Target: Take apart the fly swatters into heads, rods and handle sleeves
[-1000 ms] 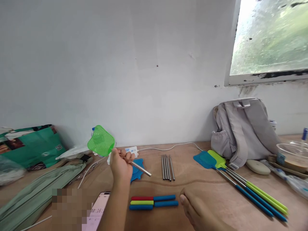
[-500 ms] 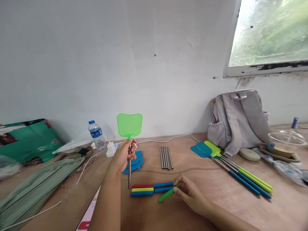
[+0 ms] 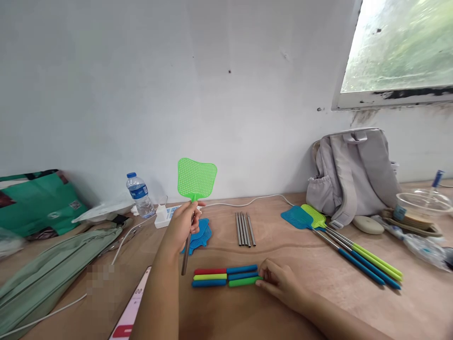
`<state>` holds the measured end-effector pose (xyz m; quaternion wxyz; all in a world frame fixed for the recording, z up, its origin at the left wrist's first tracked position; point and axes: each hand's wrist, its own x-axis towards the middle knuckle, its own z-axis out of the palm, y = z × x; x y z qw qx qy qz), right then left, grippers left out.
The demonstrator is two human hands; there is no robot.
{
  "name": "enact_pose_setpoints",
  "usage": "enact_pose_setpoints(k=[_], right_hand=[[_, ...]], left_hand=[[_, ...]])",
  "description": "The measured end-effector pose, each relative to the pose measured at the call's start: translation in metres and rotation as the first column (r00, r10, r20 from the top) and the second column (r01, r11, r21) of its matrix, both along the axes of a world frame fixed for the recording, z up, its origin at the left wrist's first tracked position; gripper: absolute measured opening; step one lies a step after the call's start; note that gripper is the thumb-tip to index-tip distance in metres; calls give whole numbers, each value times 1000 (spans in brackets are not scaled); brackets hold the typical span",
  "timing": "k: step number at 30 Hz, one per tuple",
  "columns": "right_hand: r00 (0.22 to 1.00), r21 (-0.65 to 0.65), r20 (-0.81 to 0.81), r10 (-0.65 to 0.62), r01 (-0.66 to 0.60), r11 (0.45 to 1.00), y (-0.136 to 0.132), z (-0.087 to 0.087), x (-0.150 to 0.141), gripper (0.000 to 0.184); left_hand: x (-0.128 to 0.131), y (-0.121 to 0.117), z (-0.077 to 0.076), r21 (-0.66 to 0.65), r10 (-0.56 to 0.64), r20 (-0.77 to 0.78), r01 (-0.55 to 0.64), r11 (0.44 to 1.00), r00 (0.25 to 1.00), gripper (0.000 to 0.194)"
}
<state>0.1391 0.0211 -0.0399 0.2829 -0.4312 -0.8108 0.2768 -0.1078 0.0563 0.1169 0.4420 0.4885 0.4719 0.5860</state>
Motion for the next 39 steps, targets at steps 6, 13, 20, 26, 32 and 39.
enact_pose_setpoints(k=[6,13,20,26,32,39], right_hand=[[995,19,97,26,-28,999,-1,1,-7,4],[1000,35,10,18,-18,999,-5,9,-12,6],[768,-253,-635,-85,-103,962,22,45,-30,24],[398,-425,-876,-273,-370,826,55,94,-46,40],[445,-306,-868,-219,-134,942,70,96,-37,37],[122,-310,-937,-326,133,941,111,98,36,39]], left_hand=[[0,0,-6,-119,-47,-124,33,992,991,25],[6,8,-25,-160,-93,-511,11,987,855,25],[37,4,-30,-131,-152,-510,99,986,847,25],[71,-9,-29,-367,-432,-87,374,852,898,34],[87,-4,-46,-387,-461,226,514,766,858,40],[72,5,-41,-277,-440,564,662,696,699,37]])
